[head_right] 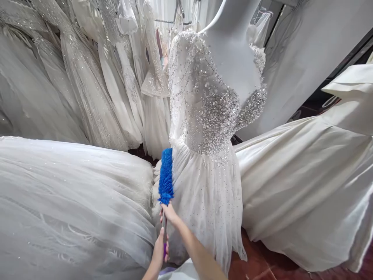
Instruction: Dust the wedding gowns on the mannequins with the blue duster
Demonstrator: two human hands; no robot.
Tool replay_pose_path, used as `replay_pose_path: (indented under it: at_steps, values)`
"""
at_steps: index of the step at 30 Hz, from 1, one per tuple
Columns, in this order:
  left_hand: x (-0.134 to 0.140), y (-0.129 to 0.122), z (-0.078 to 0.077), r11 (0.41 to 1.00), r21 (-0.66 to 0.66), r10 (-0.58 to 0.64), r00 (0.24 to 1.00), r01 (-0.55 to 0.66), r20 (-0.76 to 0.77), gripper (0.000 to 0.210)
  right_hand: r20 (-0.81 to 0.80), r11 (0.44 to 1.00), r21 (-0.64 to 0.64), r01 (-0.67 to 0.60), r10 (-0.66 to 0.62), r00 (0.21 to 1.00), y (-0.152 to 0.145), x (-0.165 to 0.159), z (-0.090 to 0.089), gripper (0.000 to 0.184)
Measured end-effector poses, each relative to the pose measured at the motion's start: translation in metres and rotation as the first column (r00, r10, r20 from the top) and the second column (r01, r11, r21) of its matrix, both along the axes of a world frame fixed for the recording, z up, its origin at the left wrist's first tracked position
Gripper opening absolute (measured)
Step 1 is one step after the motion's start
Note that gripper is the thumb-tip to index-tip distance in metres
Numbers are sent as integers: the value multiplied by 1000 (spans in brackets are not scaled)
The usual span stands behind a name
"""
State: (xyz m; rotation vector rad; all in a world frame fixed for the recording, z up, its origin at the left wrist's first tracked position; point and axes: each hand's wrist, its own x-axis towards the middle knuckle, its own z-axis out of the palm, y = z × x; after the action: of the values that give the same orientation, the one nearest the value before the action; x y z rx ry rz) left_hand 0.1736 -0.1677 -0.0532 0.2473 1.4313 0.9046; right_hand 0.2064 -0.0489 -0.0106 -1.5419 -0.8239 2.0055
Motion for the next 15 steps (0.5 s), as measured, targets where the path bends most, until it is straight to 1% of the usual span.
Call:
replay_pose_path:
  at_steps: [1,3,4,5,6,7,9,11,13,14,15]
  values:
    - [-3,-8,-9,998,-52,20,1000,-21,-14,81,20,999,-26,-20,21,1000,-6,-8,-10,22]
    - [-13,-24,-20,995,-90,44,996,-52,-84,82,39,995,-72,-63,66,997,-17,-25,-22,20]
    - [-18,-31,-22,995,-83,47,991,-58,-128,82,34,993,-87,-84,88,996,-21,-32,-24,20]
    - [-24,-37,-20,995,-67,56,983,-69,-177,82,25,990,-95,-104,107,994,-24,-39,-22,20]
    - [-28,-41,-16,995,-46,72,971,-84,-226,81,5,989,-90,-121,122,993,-25,-43,-17,21]
    - [-32,-44,-9,994,-18,95,958,-103,-270,79,-29,987,-73,-140,138,990,-24,-46,-8,21]
    - [-37,-41,12,989,67,148,933,-133,-329,74,-134,985,1,-170,169,976,-17,-44,19,22]
    - [-40,-29,35,978,173,166,927,-112,-337,69,-221,981,109,-162,183,958,-5,-35,49,33]
    - [-40,-10,53,967,252,109,944,-28,-312,65,-233,975,198,-96,142,962,10,-20,71,49]
    - [-38,0,59,962,272,58,956,23,-288,63,-213,975,218,-42,89,973,17,-12,75,54]
    - [-35,8,61,960,272,2,968,68,-250,64,-184,976,215,10,30,982,23,-5,75,55]
